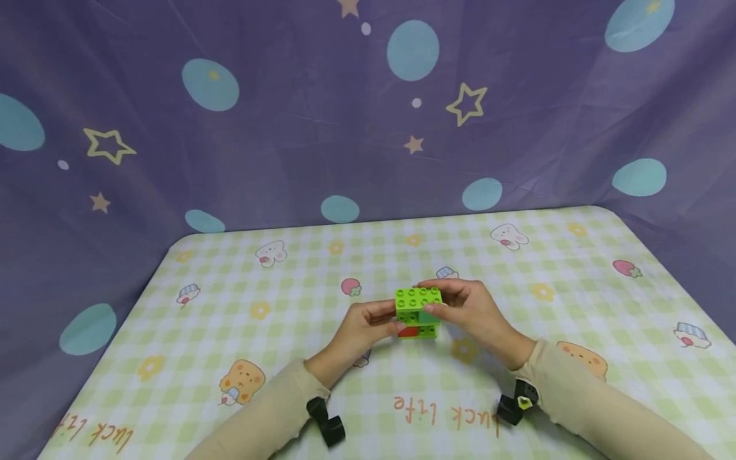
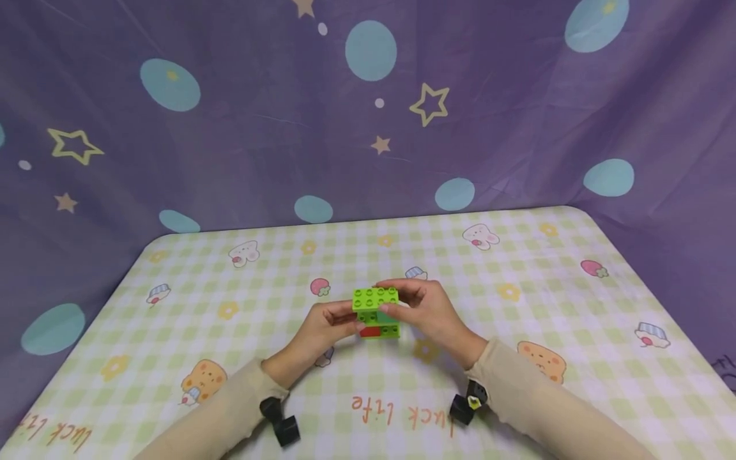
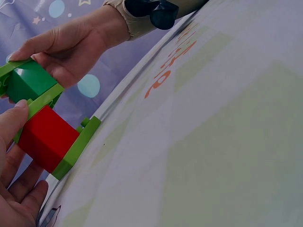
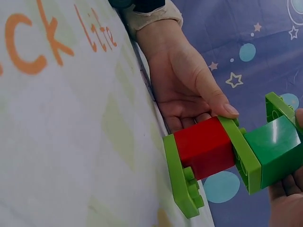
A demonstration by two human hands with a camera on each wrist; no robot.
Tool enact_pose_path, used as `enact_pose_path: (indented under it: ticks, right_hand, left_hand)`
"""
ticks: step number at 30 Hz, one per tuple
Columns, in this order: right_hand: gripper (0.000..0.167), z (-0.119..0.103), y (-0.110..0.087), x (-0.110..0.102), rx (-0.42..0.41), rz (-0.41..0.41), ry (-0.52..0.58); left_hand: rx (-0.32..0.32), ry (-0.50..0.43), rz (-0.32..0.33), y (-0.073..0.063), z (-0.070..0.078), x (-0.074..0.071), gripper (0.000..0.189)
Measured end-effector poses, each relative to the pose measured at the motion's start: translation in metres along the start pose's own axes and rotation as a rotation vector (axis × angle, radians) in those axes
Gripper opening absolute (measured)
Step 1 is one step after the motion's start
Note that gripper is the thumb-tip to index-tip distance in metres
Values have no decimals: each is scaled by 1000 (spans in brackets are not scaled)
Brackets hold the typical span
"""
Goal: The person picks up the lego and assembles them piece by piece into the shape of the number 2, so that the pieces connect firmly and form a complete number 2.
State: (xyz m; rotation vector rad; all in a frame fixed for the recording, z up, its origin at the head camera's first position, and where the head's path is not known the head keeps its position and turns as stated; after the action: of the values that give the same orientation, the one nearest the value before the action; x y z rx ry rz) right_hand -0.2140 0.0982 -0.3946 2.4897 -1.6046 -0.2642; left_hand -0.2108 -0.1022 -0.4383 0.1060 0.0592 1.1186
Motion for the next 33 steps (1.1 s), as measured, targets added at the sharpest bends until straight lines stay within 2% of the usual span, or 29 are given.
enact_pose_path:
  ticks: [9,25,33]
  right_hand:
    - [32,1,0,2,-62,17,-31]
    - [34,7,-1,0,-10,12,20]
    - [38,6,-1,0,1,13,30]
  left_hand:
    - [-37,6,-1,0,2,-1,41]
    - [-60,4,-5,1,2,0,41]
    - [-28,4,11,0,0,0,42]
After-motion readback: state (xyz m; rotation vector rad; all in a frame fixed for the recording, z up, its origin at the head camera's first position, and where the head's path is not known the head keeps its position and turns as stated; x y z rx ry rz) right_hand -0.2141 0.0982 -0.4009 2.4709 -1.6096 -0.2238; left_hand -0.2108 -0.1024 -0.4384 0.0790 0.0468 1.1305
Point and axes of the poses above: each hand's wrist, its own y-axis towards the middle knuckle, its own x-axis out of the palm, z = x × y, the point moved 3 cm from there along y, towards the middle knuckle
